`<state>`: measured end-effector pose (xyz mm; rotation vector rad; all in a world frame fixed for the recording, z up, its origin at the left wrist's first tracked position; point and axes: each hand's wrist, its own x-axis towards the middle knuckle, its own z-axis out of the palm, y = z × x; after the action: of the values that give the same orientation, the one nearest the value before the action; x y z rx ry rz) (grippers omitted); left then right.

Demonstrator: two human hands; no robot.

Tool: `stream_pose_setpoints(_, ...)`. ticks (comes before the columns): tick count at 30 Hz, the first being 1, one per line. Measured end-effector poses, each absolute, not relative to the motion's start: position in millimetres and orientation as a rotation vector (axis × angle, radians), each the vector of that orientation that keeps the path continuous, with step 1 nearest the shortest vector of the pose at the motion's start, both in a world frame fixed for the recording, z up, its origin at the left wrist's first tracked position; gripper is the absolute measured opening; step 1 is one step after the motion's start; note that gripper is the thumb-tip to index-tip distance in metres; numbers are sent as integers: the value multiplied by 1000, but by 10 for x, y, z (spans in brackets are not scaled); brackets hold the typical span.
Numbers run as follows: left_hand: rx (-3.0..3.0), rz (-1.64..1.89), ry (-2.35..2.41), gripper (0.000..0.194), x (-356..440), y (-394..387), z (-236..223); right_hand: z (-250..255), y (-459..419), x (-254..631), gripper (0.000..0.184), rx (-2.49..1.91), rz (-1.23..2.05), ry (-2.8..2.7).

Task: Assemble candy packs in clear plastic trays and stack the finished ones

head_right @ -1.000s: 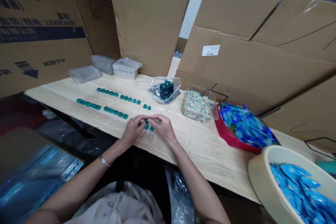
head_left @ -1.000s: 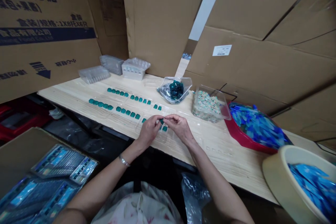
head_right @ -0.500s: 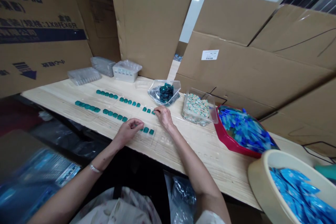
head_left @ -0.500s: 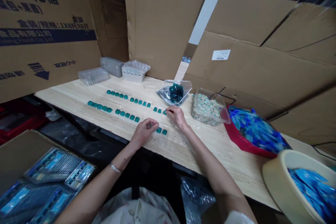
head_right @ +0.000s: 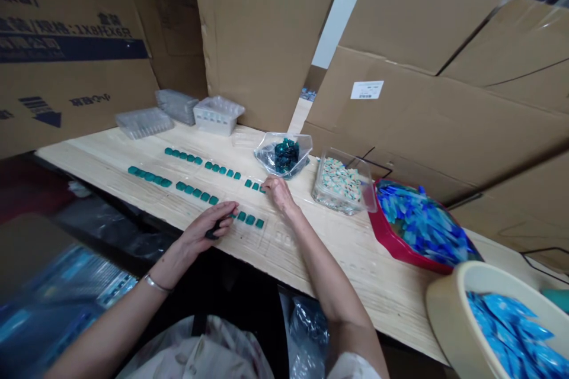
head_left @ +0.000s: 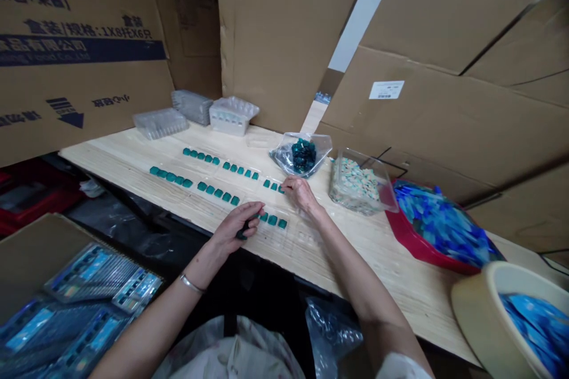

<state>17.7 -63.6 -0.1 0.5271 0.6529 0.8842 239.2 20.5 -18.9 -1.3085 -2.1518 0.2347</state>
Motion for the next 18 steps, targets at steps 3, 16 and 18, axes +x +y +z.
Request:
stream_pose_setpoints(3,488,876,625,23,169,-634,-17,-204,234,2414,13,-1271,272,-2150)
stream_pose_setpoints(16,417,865,582,14,200,-597,-34,-289,183,2348,13,-1525,195,-2168)
stream_pose_setpoints(18,321,862,565,12,222,-588,-12,-263,124,2339,20,-1562,199,-2181)
